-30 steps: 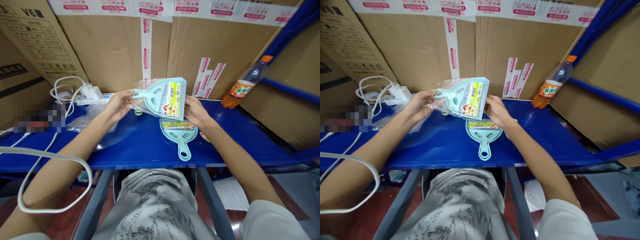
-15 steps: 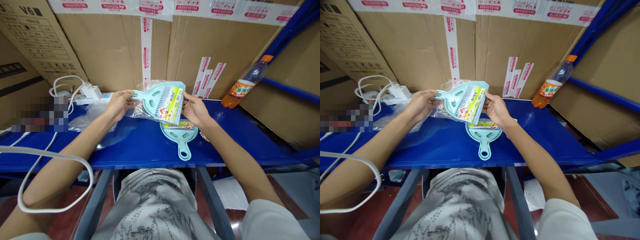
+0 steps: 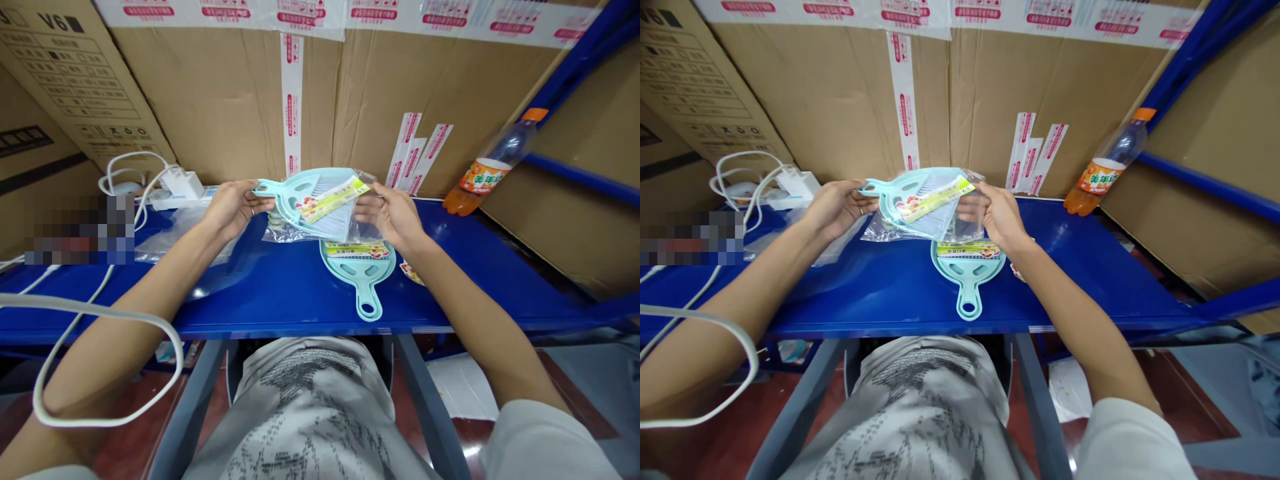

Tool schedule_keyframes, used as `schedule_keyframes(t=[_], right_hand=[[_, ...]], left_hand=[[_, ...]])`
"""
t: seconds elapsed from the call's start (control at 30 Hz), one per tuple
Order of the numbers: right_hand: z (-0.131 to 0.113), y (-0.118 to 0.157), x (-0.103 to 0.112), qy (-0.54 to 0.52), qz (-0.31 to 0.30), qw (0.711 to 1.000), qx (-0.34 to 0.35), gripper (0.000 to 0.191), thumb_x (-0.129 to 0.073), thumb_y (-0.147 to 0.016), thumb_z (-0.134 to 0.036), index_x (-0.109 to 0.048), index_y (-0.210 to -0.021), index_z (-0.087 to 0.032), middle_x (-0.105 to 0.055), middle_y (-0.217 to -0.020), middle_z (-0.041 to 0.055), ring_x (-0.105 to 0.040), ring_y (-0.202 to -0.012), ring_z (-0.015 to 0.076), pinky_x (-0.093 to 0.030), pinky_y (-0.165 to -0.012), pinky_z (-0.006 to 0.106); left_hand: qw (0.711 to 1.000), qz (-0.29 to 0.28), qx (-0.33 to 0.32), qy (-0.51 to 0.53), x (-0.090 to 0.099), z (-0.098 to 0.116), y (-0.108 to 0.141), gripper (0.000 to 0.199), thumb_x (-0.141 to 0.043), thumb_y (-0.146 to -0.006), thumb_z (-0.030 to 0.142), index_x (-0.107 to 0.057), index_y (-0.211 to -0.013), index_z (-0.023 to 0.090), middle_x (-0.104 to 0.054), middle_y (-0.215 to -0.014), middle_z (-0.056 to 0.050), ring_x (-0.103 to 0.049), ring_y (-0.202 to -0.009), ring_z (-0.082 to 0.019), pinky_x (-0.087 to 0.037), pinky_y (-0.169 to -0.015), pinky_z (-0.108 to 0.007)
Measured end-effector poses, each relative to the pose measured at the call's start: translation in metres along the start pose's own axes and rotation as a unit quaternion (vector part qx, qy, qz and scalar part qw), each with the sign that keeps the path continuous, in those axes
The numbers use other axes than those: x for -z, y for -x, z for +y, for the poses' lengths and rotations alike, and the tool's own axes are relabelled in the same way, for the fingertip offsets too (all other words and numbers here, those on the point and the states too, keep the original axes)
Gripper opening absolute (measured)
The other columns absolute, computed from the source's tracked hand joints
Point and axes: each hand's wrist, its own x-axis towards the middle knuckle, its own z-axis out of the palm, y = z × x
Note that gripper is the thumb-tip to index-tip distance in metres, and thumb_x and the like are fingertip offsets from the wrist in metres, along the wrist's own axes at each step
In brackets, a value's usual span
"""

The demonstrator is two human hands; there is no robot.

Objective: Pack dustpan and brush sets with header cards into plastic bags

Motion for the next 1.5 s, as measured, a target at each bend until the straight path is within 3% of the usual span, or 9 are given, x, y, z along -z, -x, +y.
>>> schedule_keyframes(t=[0.17, 0.4, 0.6, 0.77, 1.0, 1.1, 1.2, 1.4, 1.5], right_hand=[[0.001, 0.006, -0.005, 0.050, 0.026, 0.996, 0.067, 0.054, -0.087, -0.085, -0.052, -0.054, -0.125, -0.036, -0.078, -0.101, -0.0009, -0.078, -0.078, 0.0206, -0.067, -0.060, 0.032], [0.006, 0.011, -0.013, 0.133, 0.004, 0.982, 0.133, 0.035, -0.091, -0.081, -0.046, -0.068, -0.095, -0.025, -0.070, -0.109, 0.0053, -0.072, -0.078, 0.0182, -0.062, -0.050, 0.028], [0.007, 0.015, -0.018, 0.104, -0.020, 0.989, 0.104, 0.048, -0.099, -0.069, -0.048, -0.085, -0.107, -0.023, -0.078, -0.104, 0.0072, -0.070, -0.087, 0.0226, -0.067, -0.060, 0.036], [0.006, 0.018, -0.021, 0.126, -0.075, 0.987, 0.062, 0.048, -0.094, -0.075, -0.051, -0.086, -0.115, -0.025, -0.079, -0.104, 0.0053, -0.068, -0.086, 0.0211, -0.066, -0.061, 0.036], [0.009, 0.018, -0.021, 0.143, -0.032, 0.985, 0.088, 0.055, -0.101, -0.068, -0.047, -0.080, -0.115, -0.028, -0.078, -0.106, 0.0041, -0.069, -0.080, 0.0196, -0.060, -0.051, 0.029], [0.011, 0.016, -0.021, 0.145, -0.036, 0.986, 0.074, 0.044, -0.097, -0.073, -0.046, -0.084, -0.111, -0.026, -0.078, -0.100, 0.0043, -0.067, -0.077, 0.0180, -0.062, -0.055, 0.030], [0.010, 0.016, -0.021, 0.131, -0.046, 0.988, 0.074, 0.034, -0.090, -0.079, -0.046, -0.087, -0.105, -0.024, -0.080, -0.113, 0.0064, -0.069, -0.083, 0.0182, -0.063, -0.057, 0.029], [0.005, 0.021, -0.020, 0.156, -0.104, 0.981, 0.048, 0.063, -0.094, -0.078, -0.046, -0.082, -0.137, -0.029, -0.081, -0.122, 0.0064, -0.071, -0.089, 0.0223, -0.067, -0.060, 0.034], [0.002, 0.022, -0.019, 0.161, -0.125, 0.979, 0.022, 0.058, -0.085, -0.085, -0.038, -0.079, -0.143, -0.033, -0.078, -0.135, 0.0060, -0.072, -0.099, 0.0248, -0.068, -0.064, 0.034]], left_hand=[[1.000, 0.005, -0.010, 0.020, -0.002, -0.001, 0.002, 0.008, -0.065, -0.088, 0.015, -0.072, -0.087, 0.011, -0.079, -0.081, -0.012, -0.079, -0.073, -0.021, -0.071, -0.078, -0.032], [0.999, 0.006, -0.036, 0.028, -0.004, -0.001, 0.003, 0.008, -0.067, -0.089, 0.017, -0.072, -0.084, 0.014, -0.076, -0.080, -0.009, -0.075, -0.069, -0.018, -0.071, -0.078, -0.032], [0.999, 0.003, -0.046, 0.023, -0.008, 0.002, 0.007, 0.008, -0.066, -0.089, 0.017, -0.073, -0.087, 0.013, -0.074, -0.082, -0.008, -0.075, -0.070, -0.018, -0.069, -0.076, -0.030], [0.998, 0.006, -0.048, 0.031, -0.010, 0.004, 0.008, 0.009, -0.065, -0.090, 0.016, -0.073, -0.089, 0.013, -0.074, -0.082, -0.007, -0.073, -0.069, -0.016, -0.069, -0.075, -0.030], [0.999, -0.002, -0.045, 0.019, -0.011, 0.004, 0.011, 0.008, -0.066, -0.091, 0.018, -0.073, -0.089, 0.015, -0.075, -0.084, -0.007, -0.075, -0.070, -0.017, -0.068, -0.075, -0.028], [0.999, -0.007, -0.043, 0.010, -0.011, 0.003, 0.012, 0.010, -0.065, -0.092, 0.019, -0.074, -0.087, 0.015, -0.077, -0.085, -0.009, -0.076, -0.071, -0.017, -0.068, -0.075, -0.028], [0.999, -0.004, -0.043, 0.007, -0.011, 0.003, 0.012, 0.013, -0.064, -0.092, 0.018, -0.075, -0.086, 0.014, -0.078, -0.084, -0.010, -0.076, -0.070, -0.017, -0.067, -0.073, -0.026], [0.999, -0.003, -0.043, 0.010, -0.010, 0.002, 0.010, 0.010, -0.066, -0.089, 0.018, -0.075, -0.086, 0.014, -0.076, -0.083, -0.009, -0.074, -0.070, -0.017, -0.067, -0.069, -0.025], [0.999, -0.002, -0.048, 0.004, -0.011, 0.003, 0.011, 0.010, -0.066, -0.089, 0.018, -0.075, -0.087, 0.014, -0.075, -0.082, -0.008, -0.074, -0.070, -0.017, -0.067, -0.070, -0.025]])
